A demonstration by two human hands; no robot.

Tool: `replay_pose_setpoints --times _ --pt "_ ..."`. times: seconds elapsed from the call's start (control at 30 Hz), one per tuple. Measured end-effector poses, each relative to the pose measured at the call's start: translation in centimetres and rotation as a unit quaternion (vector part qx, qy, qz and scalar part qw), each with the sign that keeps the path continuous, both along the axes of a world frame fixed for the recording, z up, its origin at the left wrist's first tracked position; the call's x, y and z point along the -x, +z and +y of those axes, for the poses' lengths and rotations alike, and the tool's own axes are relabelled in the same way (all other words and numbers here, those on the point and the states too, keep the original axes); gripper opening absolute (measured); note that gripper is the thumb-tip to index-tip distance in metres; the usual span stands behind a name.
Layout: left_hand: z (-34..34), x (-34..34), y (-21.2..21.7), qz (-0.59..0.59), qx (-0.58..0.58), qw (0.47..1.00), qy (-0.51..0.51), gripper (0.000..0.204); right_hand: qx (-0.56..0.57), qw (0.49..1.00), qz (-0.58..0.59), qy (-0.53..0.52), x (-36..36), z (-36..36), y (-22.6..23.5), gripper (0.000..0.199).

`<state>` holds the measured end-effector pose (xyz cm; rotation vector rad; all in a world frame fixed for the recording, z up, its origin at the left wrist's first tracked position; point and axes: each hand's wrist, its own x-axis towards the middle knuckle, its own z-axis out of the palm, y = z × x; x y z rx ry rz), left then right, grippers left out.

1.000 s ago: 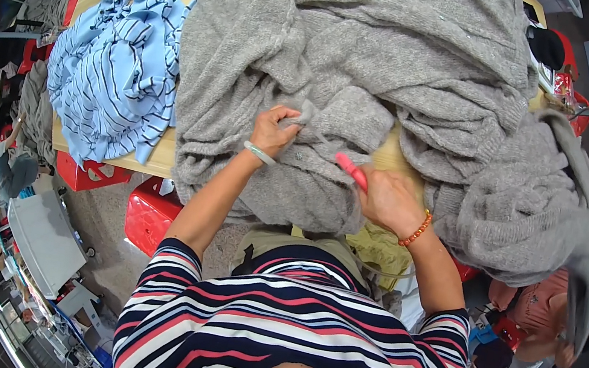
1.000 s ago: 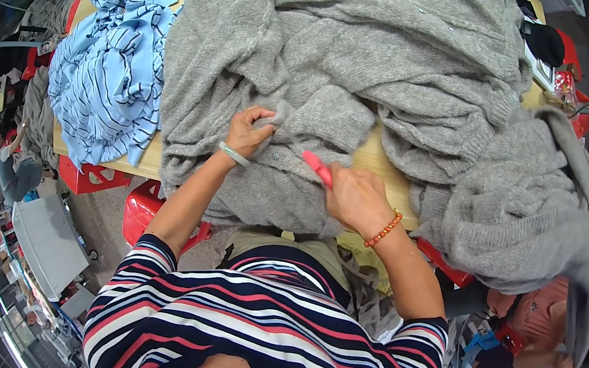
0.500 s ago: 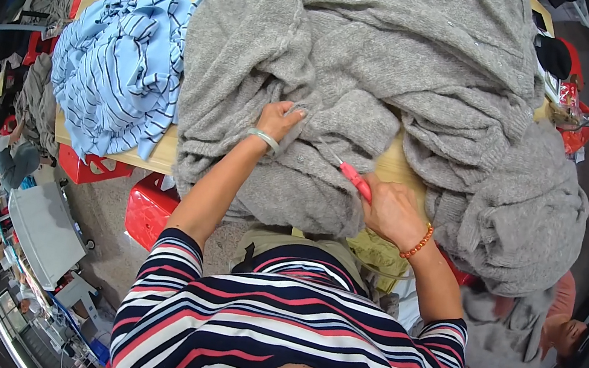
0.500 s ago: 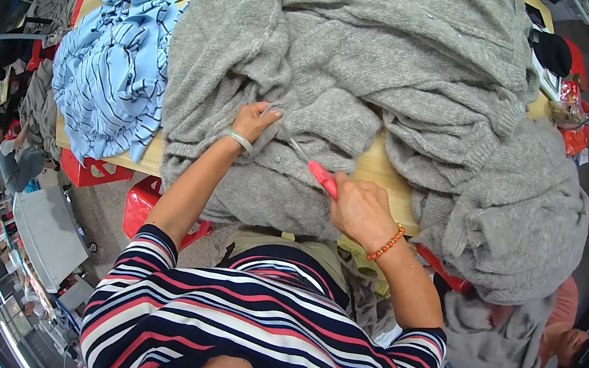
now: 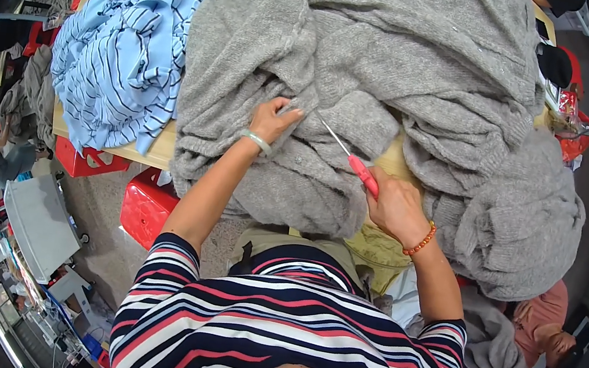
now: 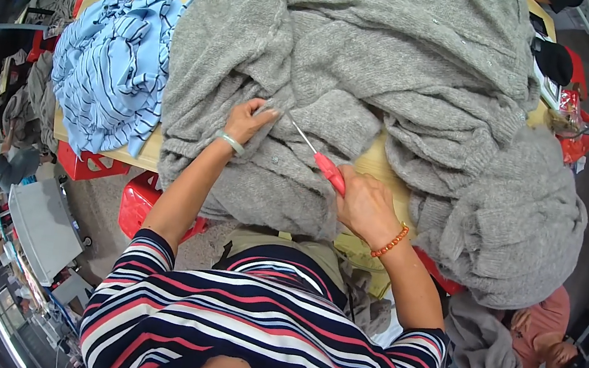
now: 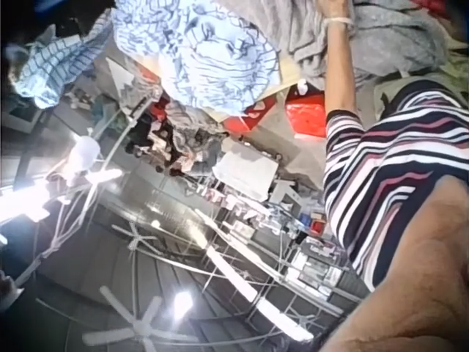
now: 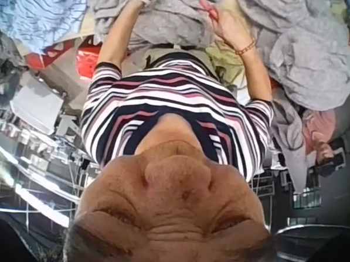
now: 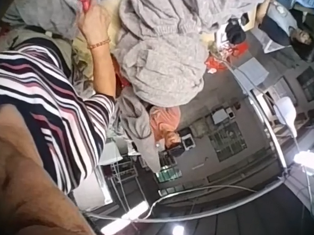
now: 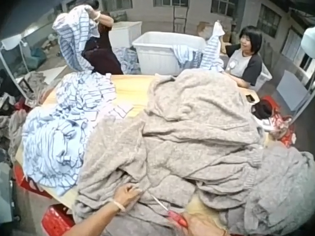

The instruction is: Trim loose threads and excess fabric from a garment using scissors.

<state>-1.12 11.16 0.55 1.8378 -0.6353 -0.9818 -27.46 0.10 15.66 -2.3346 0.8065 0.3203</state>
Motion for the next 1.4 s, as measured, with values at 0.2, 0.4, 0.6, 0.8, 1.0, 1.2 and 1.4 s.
replay_pose_setpoints --times 0.2,0.4,0.6,0.8,1.0,1.2,1.4 --pt "-5.6 0.7 -0.3 -0.249 -0.038 0.967 -0.031 0.045 0.019 0.999 -0.004 -0.034 -0.5 0.0 0.2 0.019" --pt "-4.9 -0.7 -3.1 0.021 -0.023 0.999 -0.022 0.019 -0.035 0.997 0.018 0.063 -0.6 0.2 0.8 0.016" --pt "1.0 -2.4 1.6 -0.168 -0.09 0.978 -0.087 0.035 -0.02 1.0 0.005 -0.021 0.5 -0.6 0.9 0.016" --pt "8.0 -2.2 4.9 -0.336 -0.142 0.923 -0.121 0.033 -0.02 0.999 -0.003 0.032 -0.3 1.5 2.1 0.018" --pt "9.3 -1.0 0.7 -0.012 -0.04 0.998 0.056 0.019 -0.019 0.991 0.024 0.131 -2.5 3.9 1.3 0.017" --pt "10.7 -1.3 -2.6 0.152 0.017 0.977 0.146 0.009 0.038 0.987 0.005 0.159 -5.0 5.0 1.2 0.015" --pt "11.2 -2.5 -2.7 0.369 0.102 0.905 0.187 0.012 0.01 0.982 0.027 0.188 -5.5 5.4 0.5 0.018"
